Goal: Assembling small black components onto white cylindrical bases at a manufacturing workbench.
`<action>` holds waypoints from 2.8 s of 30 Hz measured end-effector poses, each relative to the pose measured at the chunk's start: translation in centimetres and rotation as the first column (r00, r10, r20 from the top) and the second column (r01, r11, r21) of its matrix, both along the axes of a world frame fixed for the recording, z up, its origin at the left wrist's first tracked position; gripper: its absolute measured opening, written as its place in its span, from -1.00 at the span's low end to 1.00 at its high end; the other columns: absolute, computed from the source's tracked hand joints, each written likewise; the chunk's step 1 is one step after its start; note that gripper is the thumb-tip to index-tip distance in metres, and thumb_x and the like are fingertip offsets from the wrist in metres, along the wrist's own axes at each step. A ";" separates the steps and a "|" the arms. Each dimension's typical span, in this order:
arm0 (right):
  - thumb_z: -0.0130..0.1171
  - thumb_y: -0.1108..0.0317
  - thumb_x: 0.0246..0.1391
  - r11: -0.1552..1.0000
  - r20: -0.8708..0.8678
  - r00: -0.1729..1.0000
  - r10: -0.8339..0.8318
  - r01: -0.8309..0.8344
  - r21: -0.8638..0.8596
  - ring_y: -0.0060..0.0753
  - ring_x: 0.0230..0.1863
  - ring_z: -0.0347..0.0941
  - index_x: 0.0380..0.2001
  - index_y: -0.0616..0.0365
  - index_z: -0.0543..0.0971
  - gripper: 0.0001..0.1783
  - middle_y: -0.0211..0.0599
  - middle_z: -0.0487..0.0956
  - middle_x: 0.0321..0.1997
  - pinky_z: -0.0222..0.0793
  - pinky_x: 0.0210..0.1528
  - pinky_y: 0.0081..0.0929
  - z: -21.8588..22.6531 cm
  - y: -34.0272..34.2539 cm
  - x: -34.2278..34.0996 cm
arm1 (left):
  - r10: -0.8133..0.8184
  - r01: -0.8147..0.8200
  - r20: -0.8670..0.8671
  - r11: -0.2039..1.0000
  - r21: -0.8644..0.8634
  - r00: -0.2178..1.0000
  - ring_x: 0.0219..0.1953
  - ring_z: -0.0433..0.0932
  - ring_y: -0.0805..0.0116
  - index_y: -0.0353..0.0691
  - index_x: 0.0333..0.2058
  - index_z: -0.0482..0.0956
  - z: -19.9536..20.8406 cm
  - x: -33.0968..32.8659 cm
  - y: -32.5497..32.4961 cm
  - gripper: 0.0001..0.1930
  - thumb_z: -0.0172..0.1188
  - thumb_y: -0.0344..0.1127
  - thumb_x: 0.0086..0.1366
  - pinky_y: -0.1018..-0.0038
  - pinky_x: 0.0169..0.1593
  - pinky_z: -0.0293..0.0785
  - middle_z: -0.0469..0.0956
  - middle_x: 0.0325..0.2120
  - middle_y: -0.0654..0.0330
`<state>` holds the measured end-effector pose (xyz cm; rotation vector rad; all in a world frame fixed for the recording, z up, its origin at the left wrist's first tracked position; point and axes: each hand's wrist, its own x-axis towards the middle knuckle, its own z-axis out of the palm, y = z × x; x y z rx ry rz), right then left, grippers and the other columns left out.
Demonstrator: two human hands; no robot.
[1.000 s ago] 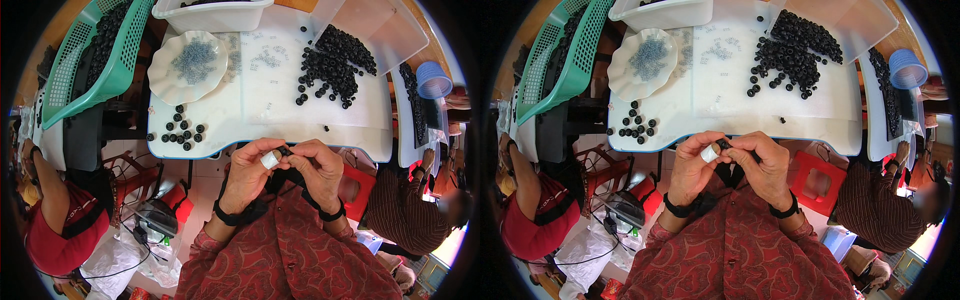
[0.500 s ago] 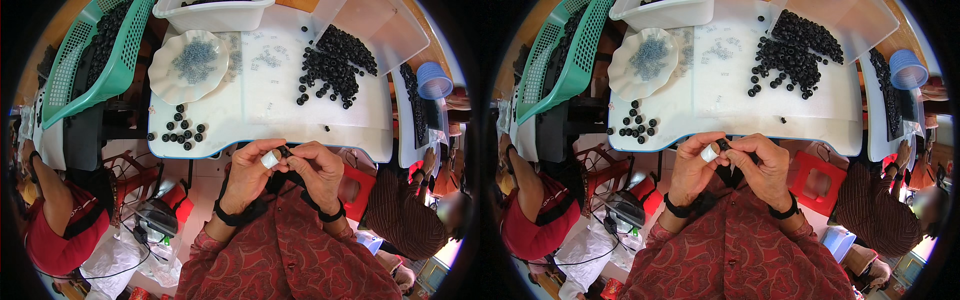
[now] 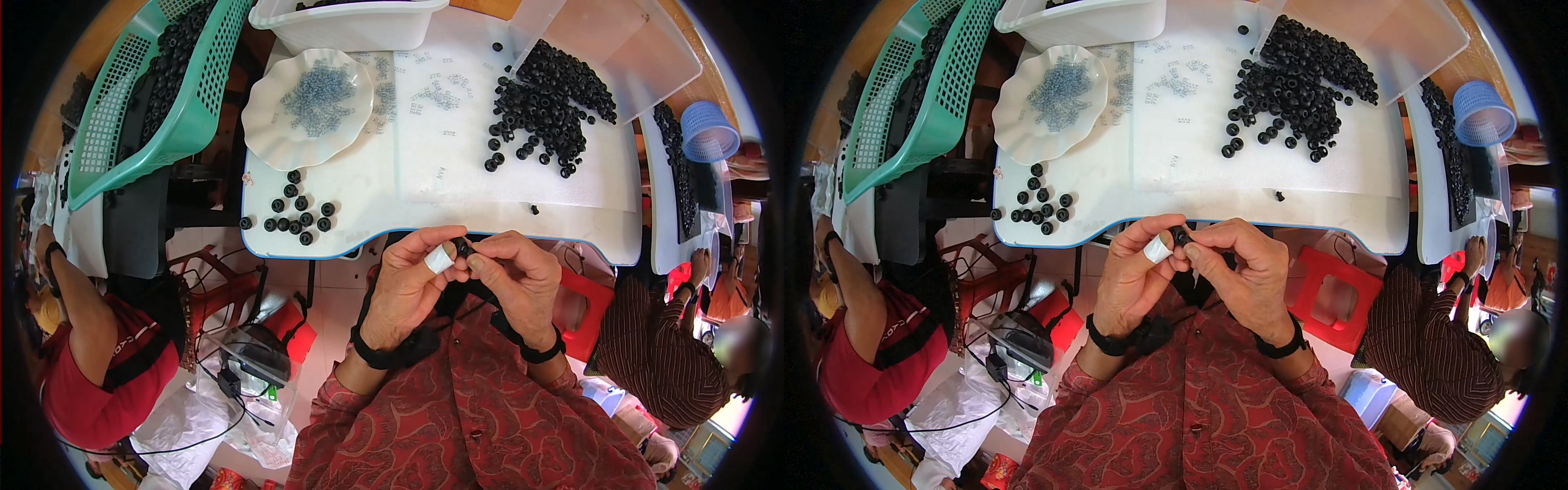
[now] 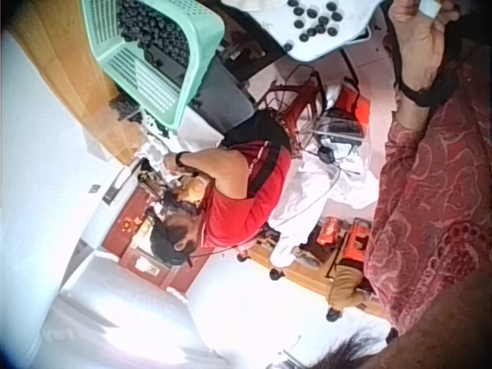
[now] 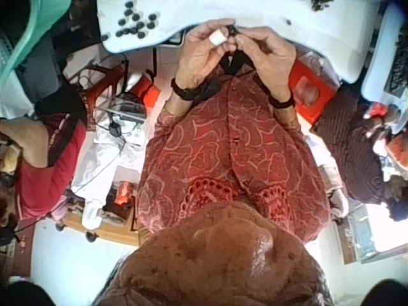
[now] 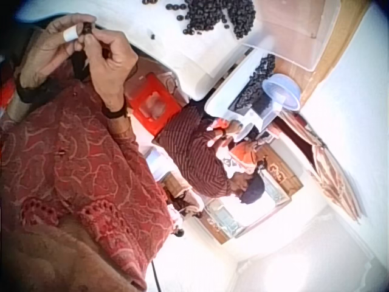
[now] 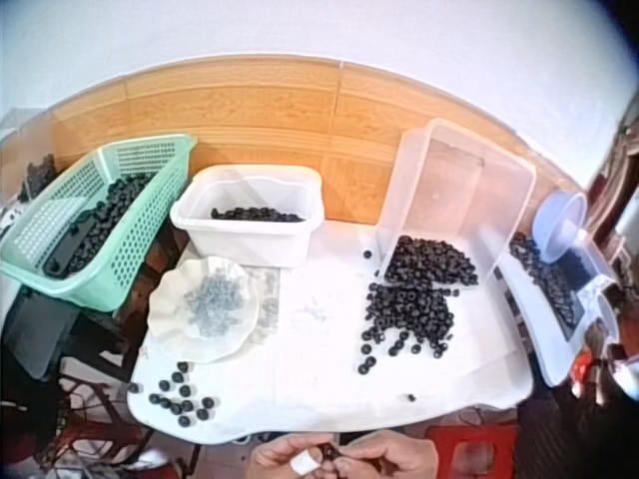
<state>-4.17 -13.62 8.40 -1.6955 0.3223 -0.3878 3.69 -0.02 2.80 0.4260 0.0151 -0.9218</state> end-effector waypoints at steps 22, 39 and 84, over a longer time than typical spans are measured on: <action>0.25 0.66 0.00 0.999 0.004 1.000 -0.018 0.018 0.034 -0.58 -0.36 0.55 -0.33 0.32 0.60 -0.87 -0.25 0.62 -0.35 0.46 -0.33 -0.66 0.1 0.5 0.0 | 0.058 -0.124 0.365 0.979 0.162 0.929 -0.33 0.56 0.45 -0.34 -0.09 0.60 1.1 0.2 0.0 -0.77 0.13 -0.56 0.29 0.58 -0.21 0.52 0.51 -0.30 0.19; 0.39 0.55 -0.11 0.955 -0.002 0.993 0.120 -0.116 -0.273 -0.52 -0.41 0.53 -0.28 0.21 0.61 -0.74 -0.33 0.57 -0.36 0.43 -0.36 -0.61 0.7 -1.0 0.0 | -0.119 -0.014 0.437 0.957 0.289 0.892 -0.38 0.56 0.51 -0.38 -0.01 0.43 2.0 1.3 1.4 -0.70 0.13 -0.59 0.27 0.61 -0.30 0.55 0.55 -0.29 0.16; 0.38 0.49 -0.06 0.935 0.050 0.982 0.181 -0.156 -0.318 -0.54 -0.38 0.50 -0.11 0.22 0.60 -0.63 -0.27 0.54 -0.24 0.43 -0.34 -0.61 0.1 -1.2 -0.3 | -0.150 0.069 0.303 0.963 0.261 0.941 -0.42 0.45 0.62 -0.32 -0.02 0.52 1.5 0.9 0.6 -0.71 0.19 -0.47 0.28 0.68 -0.31 0.44 0.55 -0.33 0.27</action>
